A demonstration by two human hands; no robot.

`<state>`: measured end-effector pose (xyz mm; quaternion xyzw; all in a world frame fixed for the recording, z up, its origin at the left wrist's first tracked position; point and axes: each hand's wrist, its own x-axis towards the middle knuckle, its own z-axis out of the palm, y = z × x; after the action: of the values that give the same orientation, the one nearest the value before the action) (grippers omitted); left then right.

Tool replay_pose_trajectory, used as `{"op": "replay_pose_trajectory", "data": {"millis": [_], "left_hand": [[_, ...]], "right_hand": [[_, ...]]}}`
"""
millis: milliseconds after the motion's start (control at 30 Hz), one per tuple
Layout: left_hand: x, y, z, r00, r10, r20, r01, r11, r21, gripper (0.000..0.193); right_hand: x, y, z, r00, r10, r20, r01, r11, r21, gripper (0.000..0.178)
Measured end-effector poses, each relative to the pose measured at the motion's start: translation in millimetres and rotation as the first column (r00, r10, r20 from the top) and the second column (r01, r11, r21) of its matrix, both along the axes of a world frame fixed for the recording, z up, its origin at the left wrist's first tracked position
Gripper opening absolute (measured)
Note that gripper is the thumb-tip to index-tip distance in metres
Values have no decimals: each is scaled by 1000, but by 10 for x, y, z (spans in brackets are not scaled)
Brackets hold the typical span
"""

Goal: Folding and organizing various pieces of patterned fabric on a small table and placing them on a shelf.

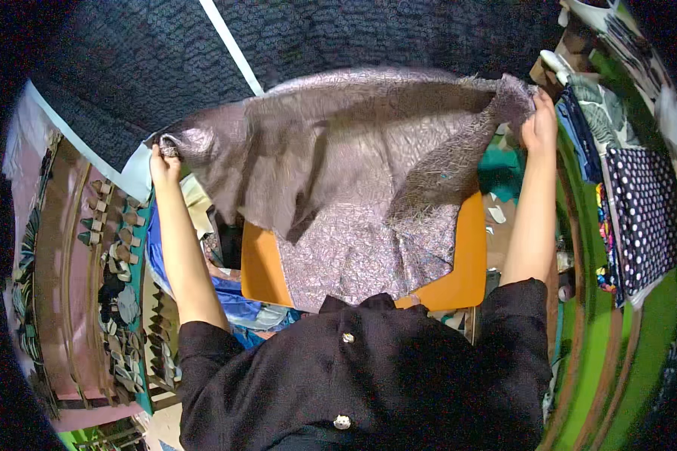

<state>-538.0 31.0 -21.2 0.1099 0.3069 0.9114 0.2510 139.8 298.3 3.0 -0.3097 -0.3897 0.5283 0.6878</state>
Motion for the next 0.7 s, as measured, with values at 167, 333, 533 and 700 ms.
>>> {"op": "replay_pose_trajectory", "data": {"millis": [167, 333, 533, 700], "left_hand": [[670, -34, -431, 952, -106, -289, 25, 962, -272, 24], [1644, -323, -1382, 939, -339, 63, 333, 847, -415, 22], [2872, -457, -1199, 882, -449, 146, 439, 665, -605, 14], [3223, -573, -1007, 791, -534, -299, 223, 706, -672, 23]], "right_hand": [[-194, -419, -339, 979, -86, 186, 94, 995, -35, 24], [-666, -1288, -925, 833, 73, 549, 52, 976, -210, 32], [-1146, -1964, -1242, 706, 467, 532, -318, 881, -352, 21], [-1563, -2383, -848, 487, 872, 48, -789, 463, -404, 44]]}}
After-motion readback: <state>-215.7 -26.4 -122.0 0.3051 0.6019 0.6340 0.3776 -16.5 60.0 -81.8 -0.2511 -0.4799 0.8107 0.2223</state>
